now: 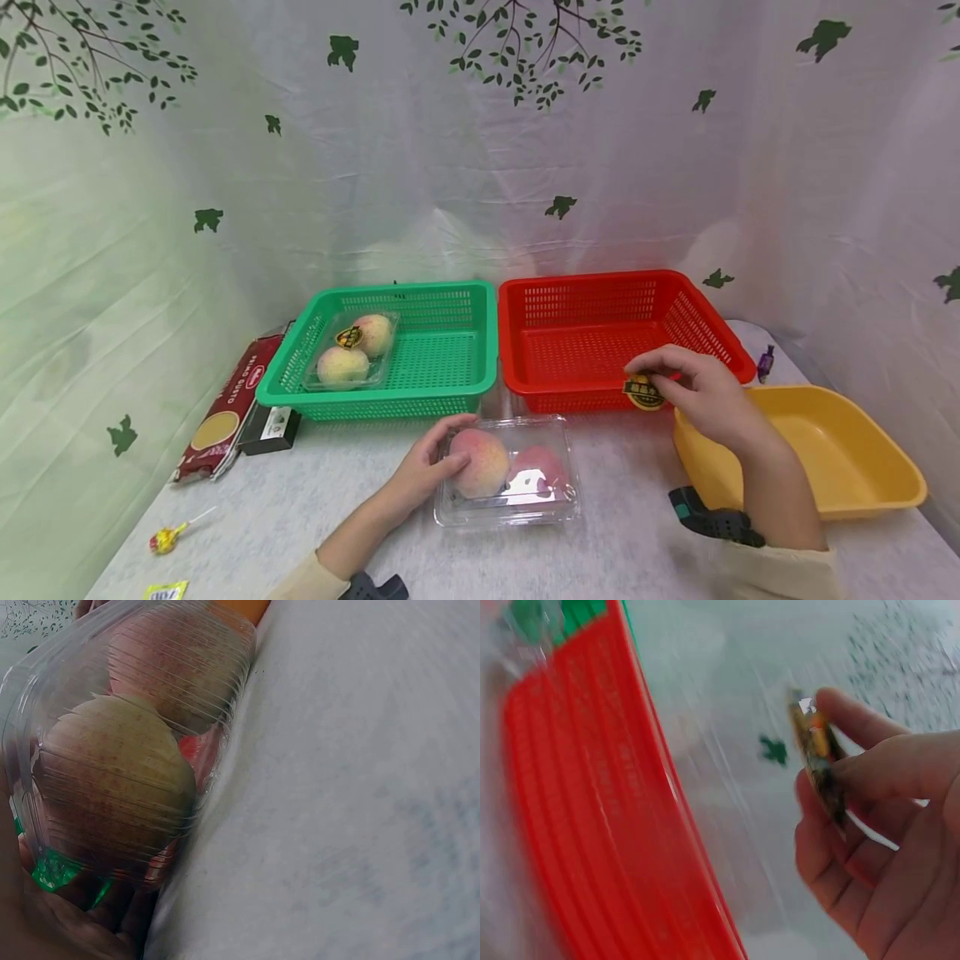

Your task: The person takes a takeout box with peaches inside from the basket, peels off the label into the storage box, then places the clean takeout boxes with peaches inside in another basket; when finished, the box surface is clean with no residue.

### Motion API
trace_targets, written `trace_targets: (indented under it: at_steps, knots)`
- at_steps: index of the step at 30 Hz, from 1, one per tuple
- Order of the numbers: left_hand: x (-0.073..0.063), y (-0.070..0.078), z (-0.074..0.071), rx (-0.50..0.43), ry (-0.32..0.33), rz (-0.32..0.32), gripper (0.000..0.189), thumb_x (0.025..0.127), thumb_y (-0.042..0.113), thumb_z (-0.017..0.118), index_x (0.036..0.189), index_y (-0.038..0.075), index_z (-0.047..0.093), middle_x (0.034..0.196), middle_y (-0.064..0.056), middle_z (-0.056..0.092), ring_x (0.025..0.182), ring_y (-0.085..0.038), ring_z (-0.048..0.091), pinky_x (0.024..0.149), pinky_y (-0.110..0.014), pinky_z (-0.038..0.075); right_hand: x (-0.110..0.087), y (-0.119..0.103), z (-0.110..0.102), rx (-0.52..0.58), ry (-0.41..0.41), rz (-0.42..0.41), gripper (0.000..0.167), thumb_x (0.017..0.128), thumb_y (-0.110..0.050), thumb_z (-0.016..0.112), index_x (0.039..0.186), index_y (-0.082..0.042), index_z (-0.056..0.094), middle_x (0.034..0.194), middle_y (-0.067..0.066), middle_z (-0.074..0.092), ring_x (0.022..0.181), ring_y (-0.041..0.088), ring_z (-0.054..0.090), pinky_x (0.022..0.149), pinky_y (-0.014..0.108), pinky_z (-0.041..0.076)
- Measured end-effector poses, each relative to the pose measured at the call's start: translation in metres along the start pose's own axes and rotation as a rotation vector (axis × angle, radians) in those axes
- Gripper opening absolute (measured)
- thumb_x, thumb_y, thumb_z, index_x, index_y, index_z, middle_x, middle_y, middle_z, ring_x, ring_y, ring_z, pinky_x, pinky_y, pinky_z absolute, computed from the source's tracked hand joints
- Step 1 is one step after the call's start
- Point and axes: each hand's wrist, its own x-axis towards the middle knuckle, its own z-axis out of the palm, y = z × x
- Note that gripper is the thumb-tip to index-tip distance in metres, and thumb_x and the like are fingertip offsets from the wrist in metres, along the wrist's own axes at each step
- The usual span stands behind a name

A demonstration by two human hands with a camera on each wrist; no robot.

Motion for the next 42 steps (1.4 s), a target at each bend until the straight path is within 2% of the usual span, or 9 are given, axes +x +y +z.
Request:
trace_targets:
  at_steps: [6,12,17,21,24,29,33,37,42]
  knots:
    - [0.001,0.0,0.0,0.008,-0.003,-0.002,0.049,0.098,0.024,0.062,0.145,0.024,0.048,0.153,0.001,0.047,0.145,-0.022,0.038,0.119,-0.042,0.028,-0.012,0.025,-0.027,-0.164,0.011,0.096,0.023,0.1,-0.006,0.056,0.119,-0.012,0.067,0.103,-0.013,0.068,0.088,0.0,0.061,0.072,0.014,0.053]
    - [0.0,0.001,-0.001,0.008,-0.004,0.0,0.049,0.098,0.025,0.061,0.145,0.023,0.048,0.153,0.0,0.047,0.146,-0.022,0.036,0.12,-0.041,0.026,-0.019,0.049,-0.039,-0.241,-0.047,0.179,0.021,0.099,-0.004,0.057,0.115,-0.009,0.07,0.108,0.003,0.069,0.088,-0.006,0.055,0.071,0.017,0.052]
    - [0.0,0.001,0.0,0.005,-0.007,0.001,0.049,0.098,0.025,0.061,0.145,0.023,0.048,0.153,0.0,0.048,0.147,-0.023,0.036,0.12,-0.046,0.025,-0.024,0.063,-0.045,-0.24,-0.144,0.286,0.024,0.099,-0.005,0.057,0.121,-0.005,0.066,0.117,0.015,0.068,0.095,0.005,0.058,0.072,0.02,0.054]
    - [0.001,0.0,0.0,0.004,-0.01,0.006,0.049,0.098,0.025,0.06,0.145,0.022,0.047,0.153,-0.001,0.047,0.147,-0.024,0.035,0.121,-0.05,0.023,-0.027,0.074,-0.047,-0.215,-0.21,0.367,0.026,0.099,-0.004,0.056,0.123,-0.002,0.065,0.117,0.017,0.068,0.099,0.02,0.061,0.072,0.02,0.055]
    - [0.001,-0.001,-0.001,0.007,-0.011,0.009,0.049,0.099,0.025,0.06,0.146,0.02,0.047,0.153,-0.002,0.047,0.147,-0.025,0.036,0.121,-0.048,0.025,-0.029,0.084,-0.048,-0.207,-0.262,0.394,0.027,0.097,-0.002,0.055,0.122,-0.001,0.065,0.115,0.015,0.069,0.096,0.021,0.061,0.072,0.021,0.055]
    - [0.001,0.0,0.0,0.008,-0.005,0.001,0.048,0.098,0.024,0.061,0.145,0.023,0.048,0.153,0.001,0.047,0.144,-0.019,0.038,0.118,-0.033,0.029,-0.031,0.099,-0.044,-0.235,-0.312,0.359,0.026,0.093,0.0,0.059,0.118,-0.003,0.068,0.113,0.014,0.068,0.091,0.014,0.059,0.072,0.021,0.053]
    - [0.0,0.001,0.0,0.006,-0.006,-0.005,0.048,0.098,0.024,0.061,0.144,0.024,0.049,0.152,0.002,0.047,0.143,-0.017,0.039,0.116,-0.028,0.031,-0.033,0.107,-0.041,-0.238,-0.325,0.355,0.028,0.09,0.001,0.06,0.116,-0.004,0.069,0.115,0.016,0.069,0.094,0.017,0.058,0.072,0.021,0.052]
    - [0.0,0.002,0.0,0.0,-0.01,-0.007,0.049,0.098,0.024,0.061,0.145,0.022,0.048,0.153,0.001,0.047,0.144,-0.018,0.038,0.118,-0.035,0.029,-0.034,0.111,-0.04,-0.217,-0.333,0.367,0.029,0.091,0.002,0.058,0.118,-0.003,0.069,0.118,0.018,0.069,0.1,0.024,0.061,0.077,0.026,0.054]
    - [0.0,0.001,-0.001,0.004,-0.01,0.007,0.049,0.099,0.025,0.06,0.146,0.021,0.047,0.153,-0.001,0.047,0.144,-0.023,0.039,0.118,-0.046,0.029,-0.035,0.109,-0.042,-0.263,-0.294,0.344,0.027,0.095,0.0,0.056,0.12,0.001,0.067,0.119,0.022,0.068,0.108,0.037,0.062,0.085,0.045,0.057]
